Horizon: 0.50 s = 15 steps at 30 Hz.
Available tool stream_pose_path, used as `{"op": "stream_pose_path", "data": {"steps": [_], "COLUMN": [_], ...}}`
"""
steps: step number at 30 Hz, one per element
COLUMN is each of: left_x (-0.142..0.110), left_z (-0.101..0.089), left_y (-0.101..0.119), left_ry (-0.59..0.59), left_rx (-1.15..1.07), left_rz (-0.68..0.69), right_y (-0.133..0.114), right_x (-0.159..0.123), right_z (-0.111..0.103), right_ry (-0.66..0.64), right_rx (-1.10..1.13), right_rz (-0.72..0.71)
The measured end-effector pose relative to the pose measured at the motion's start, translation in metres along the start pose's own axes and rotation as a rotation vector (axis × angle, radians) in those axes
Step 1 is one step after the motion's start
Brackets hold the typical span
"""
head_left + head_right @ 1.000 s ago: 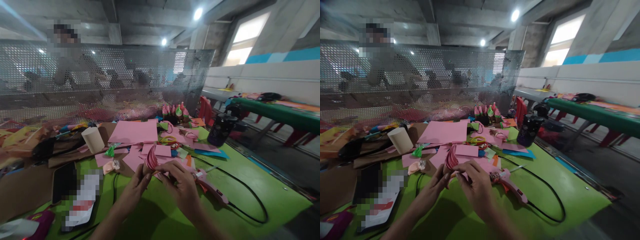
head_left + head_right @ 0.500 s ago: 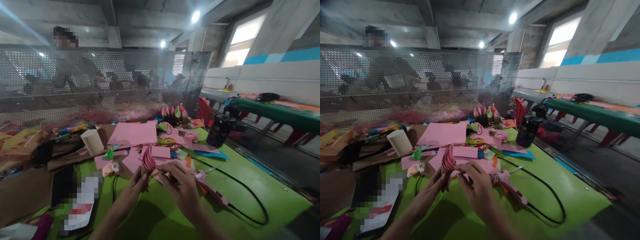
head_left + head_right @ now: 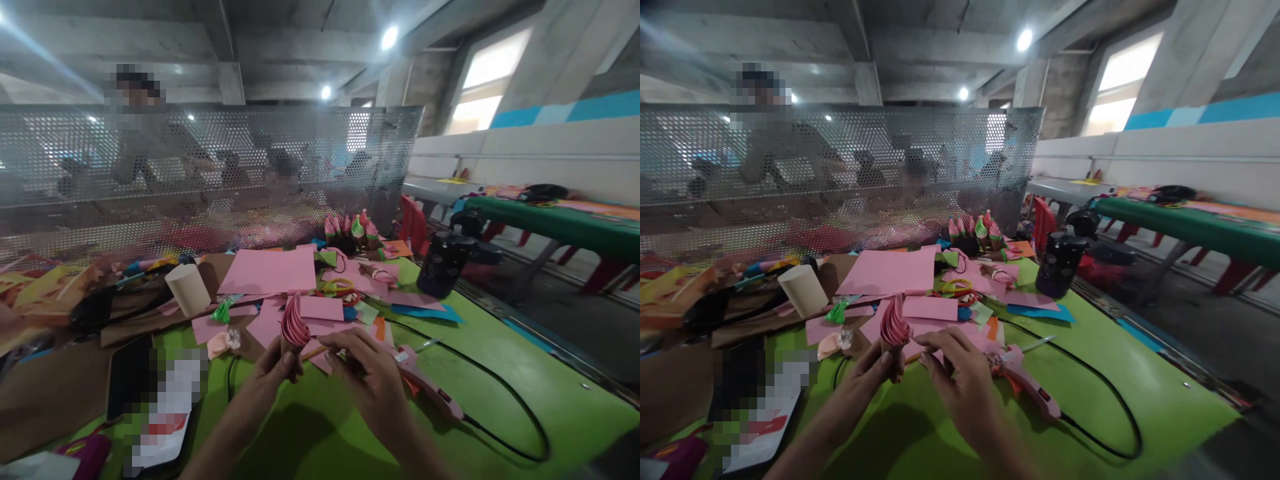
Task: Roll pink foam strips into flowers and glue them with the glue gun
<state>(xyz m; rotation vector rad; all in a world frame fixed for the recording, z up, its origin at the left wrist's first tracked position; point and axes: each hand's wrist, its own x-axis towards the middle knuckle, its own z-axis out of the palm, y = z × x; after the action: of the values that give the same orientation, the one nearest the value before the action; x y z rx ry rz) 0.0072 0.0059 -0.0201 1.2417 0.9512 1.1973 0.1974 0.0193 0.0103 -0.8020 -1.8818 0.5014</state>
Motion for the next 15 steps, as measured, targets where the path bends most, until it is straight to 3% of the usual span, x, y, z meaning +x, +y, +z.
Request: {"op": "stream_pose_path", "data": {"steps": [11,15], "left_x": [0.010,0.013], "left_z": [-0.019,-0.022], "left_y": [0.000,0.003], "left_ry": [0.252,0.262], "left_rx": [-0.030,-0.044], "left_rz": [0.097,0.081], "right_y": [0.005,0.004], "right_x": [-0.001,-0.001], "right_z": [-0.003,-0.005], "right_ry": [-0.002,-0.027], "right_rx": [-0.031,-0.059], "right_rz": [-0.038,-0.034]}}
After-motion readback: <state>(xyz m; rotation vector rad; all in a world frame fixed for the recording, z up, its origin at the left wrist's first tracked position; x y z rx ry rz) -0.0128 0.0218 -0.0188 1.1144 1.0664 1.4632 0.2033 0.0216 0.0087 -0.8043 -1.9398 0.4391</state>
